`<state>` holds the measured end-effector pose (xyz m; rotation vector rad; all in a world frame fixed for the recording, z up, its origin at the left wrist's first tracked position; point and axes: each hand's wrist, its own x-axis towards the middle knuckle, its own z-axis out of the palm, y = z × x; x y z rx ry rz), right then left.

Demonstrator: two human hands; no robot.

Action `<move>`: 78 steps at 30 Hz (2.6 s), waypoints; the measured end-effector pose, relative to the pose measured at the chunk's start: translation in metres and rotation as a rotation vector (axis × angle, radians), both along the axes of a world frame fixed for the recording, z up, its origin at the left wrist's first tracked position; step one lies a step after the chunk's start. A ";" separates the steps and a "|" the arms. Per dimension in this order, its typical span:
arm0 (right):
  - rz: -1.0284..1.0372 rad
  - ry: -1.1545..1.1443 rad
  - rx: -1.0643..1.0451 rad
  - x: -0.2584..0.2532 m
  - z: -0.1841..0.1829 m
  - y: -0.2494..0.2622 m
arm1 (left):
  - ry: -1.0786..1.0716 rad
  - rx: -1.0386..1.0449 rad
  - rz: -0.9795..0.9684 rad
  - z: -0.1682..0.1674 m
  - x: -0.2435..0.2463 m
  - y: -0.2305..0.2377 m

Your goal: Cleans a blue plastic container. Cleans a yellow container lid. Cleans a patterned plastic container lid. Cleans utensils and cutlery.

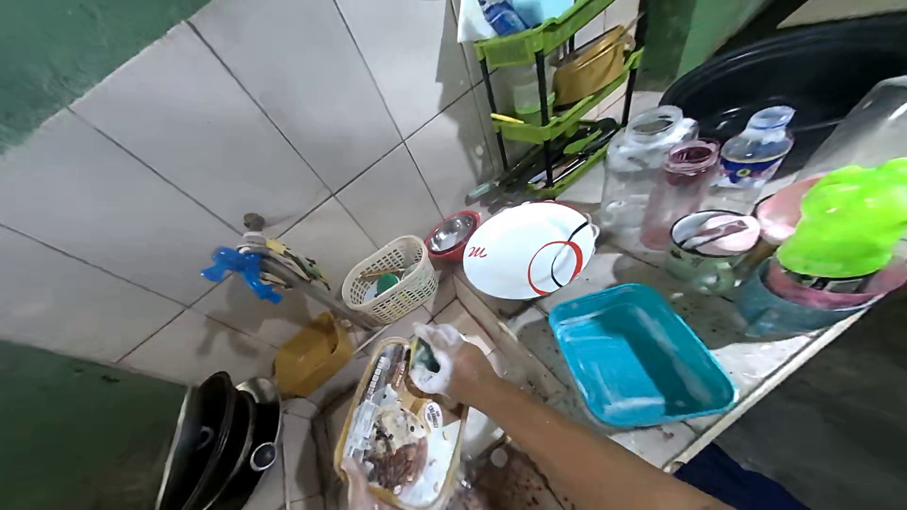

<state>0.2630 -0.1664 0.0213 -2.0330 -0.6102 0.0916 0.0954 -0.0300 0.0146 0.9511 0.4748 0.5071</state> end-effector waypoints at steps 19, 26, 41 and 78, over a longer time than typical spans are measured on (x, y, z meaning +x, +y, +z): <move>0.387 0.152 0.106 -0.024 0.006 -0.040 | 0.275 -0.033 0.056 0.006 -0.001 0.007; 0.385 -0.295 0.040 -0.069 -0.005 0.032 | 0.280 -0.054 -0.003 0.025 0.003 -0.050; 0.243 -0.353 0.066 -0.100 -0.043 0.004 | -0.039 0.150 0.011 -0.004 0.002 -0.017; -0.572 0.029 -0.637 -0.011 0.004 -0.318 | 0.733 0.560 -0.508 -0.036 0.118 -0.172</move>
